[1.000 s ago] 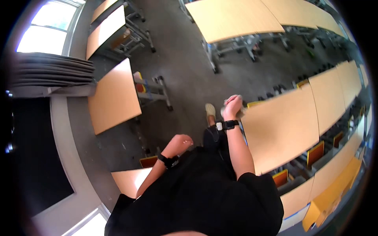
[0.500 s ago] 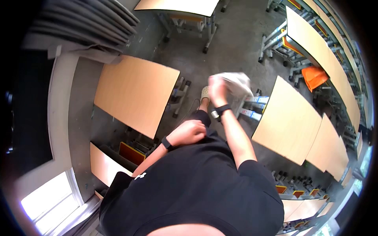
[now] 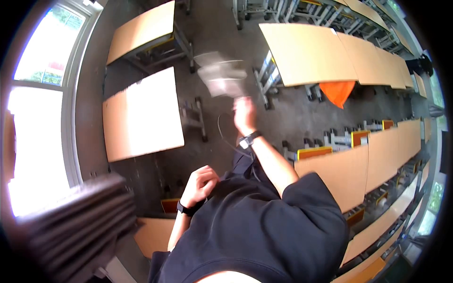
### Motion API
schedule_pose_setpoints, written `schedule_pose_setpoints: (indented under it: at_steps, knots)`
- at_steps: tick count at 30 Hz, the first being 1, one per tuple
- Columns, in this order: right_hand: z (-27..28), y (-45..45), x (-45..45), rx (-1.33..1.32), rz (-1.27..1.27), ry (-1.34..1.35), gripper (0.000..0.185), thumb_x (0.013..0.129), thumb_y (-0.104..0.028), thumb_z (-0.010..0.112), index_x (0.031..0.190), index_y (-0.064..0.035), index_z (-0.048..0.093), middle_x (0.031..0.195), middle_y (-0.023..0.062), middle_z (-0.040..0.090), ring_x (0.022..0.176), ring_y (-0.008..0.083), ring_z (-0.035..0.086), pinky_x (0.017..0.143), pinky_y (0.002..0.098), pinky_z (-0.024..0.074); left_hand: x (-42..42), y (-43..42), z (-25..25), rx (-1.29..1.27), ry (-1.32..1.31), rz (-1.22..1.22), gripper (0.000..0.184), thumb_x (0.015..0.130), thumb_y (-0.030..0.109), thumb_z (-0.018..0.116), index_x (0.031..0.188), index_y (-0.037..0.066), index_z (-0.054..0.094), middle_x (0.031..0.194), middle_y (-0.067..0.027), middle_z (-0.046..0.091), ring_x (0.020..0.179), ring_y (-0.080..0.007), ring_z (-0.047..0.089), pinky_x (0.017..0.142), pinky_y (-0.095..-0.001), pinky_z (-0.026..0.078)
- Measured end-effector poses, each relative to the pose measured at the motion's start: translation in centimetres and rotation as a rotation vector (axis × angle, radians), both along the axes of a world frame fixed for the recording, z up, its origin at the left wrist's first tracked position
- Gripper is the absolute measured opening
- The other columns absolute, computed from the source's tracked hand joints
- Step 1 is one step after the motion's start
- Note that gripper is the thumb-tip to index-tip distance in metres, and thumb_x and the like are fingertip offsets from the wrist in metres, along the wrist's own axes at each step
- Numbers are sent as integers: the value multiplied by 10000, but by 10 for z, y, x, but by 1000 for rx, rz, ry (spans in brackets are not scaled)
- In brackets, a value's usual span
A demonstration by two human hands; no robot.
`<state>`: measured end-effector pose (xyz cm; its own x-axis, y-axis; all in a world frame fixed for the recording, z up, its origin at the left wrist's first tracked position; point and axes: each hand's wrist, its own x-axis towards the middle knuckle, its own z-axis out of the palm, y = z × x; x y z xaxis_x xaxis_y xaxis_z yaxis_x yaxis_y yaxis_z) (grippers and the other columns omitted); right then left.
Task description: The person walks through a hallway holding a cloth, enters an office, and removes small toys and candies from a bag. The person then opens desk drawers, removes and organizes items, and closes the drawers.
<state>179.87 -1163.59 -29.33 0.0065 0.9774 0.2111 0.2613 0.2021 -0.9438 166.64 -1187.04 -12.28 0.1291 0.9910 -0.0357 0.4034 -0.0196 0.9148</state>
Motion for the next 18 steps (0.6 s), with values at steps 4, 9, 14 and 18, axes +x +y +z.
schedule_pose_setpoints:
  at_steps: [4,9,14,18]
  knots:
    - [-207,244,87,-803,-456,722,330,1067,-309,442,963,-44,611,871,74,662,773,206,648,681,366,550,-45,143,-28,-143,29,72,161,835,115,595,805,-20,676,820,-163,670,836,-338,634,770,-423,525]
    - [-23,369,-106,-172,-304,734,292,1055,-269,443,823,-100,498,820,9,540,725,140,471,698,328,439,-82,320,15,-63,89,71,156,852,121,585,776,-1,644,812,-139,658,829,-337,610,771,-428,523]
    - [24,471,-321,168,541,-325,193,987,-204,596,946,-65,722,899,197,715,871,381,693,775,492,535,-138,489,2,14,-5,-8,127,848,63,587,835,-11,689,836,-166,662,851,-352,629,789,-427,524]
    - [-144,571,-449,201,1249,-812,262,918,-250,569,823,-86,750,801,166,711,715,352,686,637,461,534,-201,613,-20,109,-6,53,91,836,67,624,808,-7,669,811,-143,668,806,-322,635,776,-418,531]
